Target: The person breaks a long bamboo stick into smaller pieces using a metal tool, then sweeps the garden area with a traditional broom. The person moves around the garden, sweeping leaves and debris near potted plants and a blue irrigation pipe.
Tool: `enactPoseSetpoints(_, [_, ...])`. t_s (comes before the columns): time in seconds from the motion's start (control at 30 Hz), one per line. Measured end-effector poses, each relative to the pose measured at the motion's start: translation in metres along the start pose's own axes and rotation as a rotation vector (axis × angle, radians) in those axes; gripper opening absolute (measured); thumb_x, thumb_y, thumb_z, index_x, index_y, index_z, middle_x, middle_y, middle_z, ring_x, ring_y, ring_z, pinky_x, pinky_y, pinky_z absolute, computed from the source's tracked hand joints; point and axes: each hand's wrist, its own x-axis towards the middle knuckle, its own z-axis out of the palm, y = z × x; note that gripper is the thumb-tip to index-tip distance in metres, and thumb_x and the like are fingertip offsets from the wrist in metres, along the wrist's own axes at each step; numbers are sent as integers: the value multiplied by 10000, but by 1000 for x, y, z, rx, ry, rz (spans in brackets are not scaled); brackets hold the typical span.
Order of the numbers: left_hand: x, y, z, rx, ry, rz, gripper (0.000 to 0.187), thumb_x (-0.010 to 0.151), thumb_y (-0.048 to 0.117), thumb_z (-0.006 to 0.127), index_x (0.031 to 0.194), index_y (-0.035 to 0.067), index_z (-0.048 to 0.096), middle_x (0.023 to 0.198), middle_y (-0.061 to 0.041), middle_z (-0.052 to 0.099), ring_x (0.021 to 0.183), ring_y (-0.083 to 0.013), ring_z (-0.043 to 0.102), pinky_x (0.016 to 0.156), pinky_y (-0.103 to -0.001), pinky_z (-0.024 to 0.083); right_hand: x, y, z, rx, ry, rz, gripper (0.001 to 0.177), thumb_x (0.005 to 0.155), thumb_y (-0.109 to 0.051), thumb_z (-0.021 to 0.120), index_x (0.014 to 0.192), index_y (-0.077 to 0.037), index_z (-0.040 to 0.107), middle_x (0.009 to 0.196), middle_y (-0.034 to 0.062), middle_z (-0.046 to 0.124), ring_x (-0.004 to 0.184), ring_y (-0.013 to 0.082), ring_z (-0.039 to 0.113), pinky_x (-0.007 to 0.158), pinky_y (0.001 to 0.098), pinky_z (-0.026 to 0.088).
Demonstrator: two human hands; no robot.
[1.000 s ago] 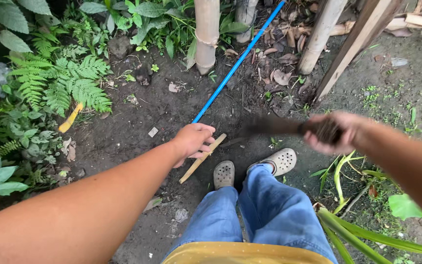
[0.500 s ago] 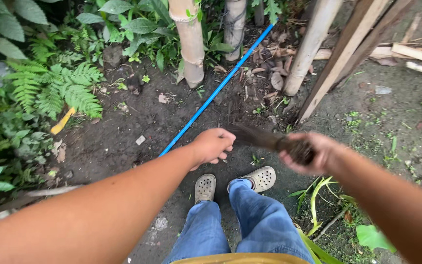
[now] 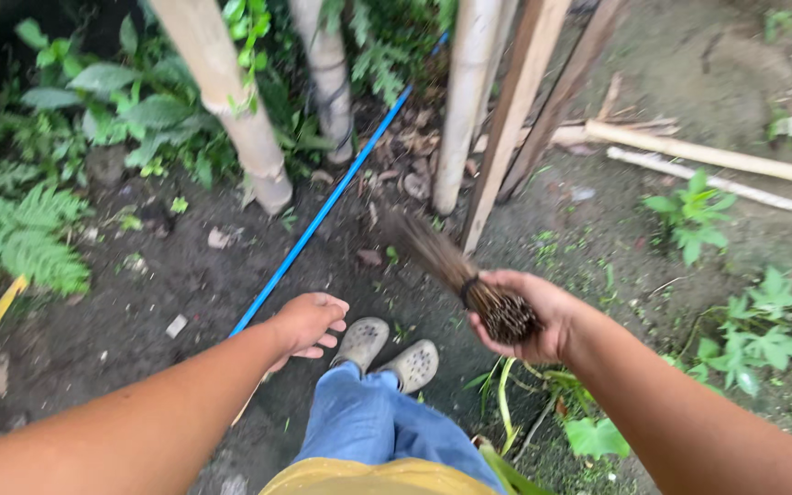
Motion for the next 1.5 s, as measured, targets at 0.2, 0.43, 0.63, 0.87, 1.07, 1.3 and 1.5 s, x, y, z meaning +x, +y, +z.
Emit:
enactPoseSetpoints(0.2, [14,104,2,34,-62,108,436,947,406,555,1351,253,619,1267,12,687,1081,-198,658,926,-417,544,-43,-38,-61,389,91,86,339,914,-293,651,1019,21,579,889,162,655,797,257,683,682,359,639])
enactPoseSetpoints(0.43, [33,284,44,226,-167,207,441,946,394,548,1357,250,621,1273,10,689,1124,-207,663,969,-433,548,-114,-114,-133,604,264,-312,313,940,-322,595,1054,-30,605,933,150,676,823,249,689,735,382,622])
enactPoseSetpoints(0.63, [78,460,154,358,-243,203,457,955,440,576,1365,241,598,1323,2,671,1158,-213,659,991,-427,541,-163,-243,-228,704,209,-469,301,956,-292,606,1040,-3,625,944,152,698,839,256,697,760,378,623])
enactPoseSetpoints(0.87, [144,719,334,388,-245,208,450,965,421,537,1369,236,604,1348,-4,680,1181,-230,651,995,-440,529,-231,-445,-367,830,-39,-394,311,914,-267,617,993,34,635,895,179,684,793,277,688,721,393,617])
enactPoseSetpoints(1.07, [139,935,445,334,-257,407,472,973,379,543,1398,178,581,1354,-46,661,1228,-237,631,1016,-438,535,-323,-579,-448,682,6,-406,313,887,-296,655,975,2,618,901,163,686,778,264,699,692,377,640])
enactPoseSetpoints(1.3, [167,1143,484,271,-258,484,537,935,410,602,1424,195,555,1417,-23,641,1306,-229,588,1071,-455,489,-328,-717,-530,390,427,-526,314,863,-297,711,968,-30,582,852,134,659,724,261,696,678,404,650])
enactPoseSetpoints(1.5, [265,1353,501,243,-162,463,588,914,396,628,1461,191,557,1516,-43,568,1394,-260,511,1098,-511,459,-318,-865,-620,572,487,-543,297,866,-268,722,973,-43,562,833,108,629,693,254,698,667,372,641])
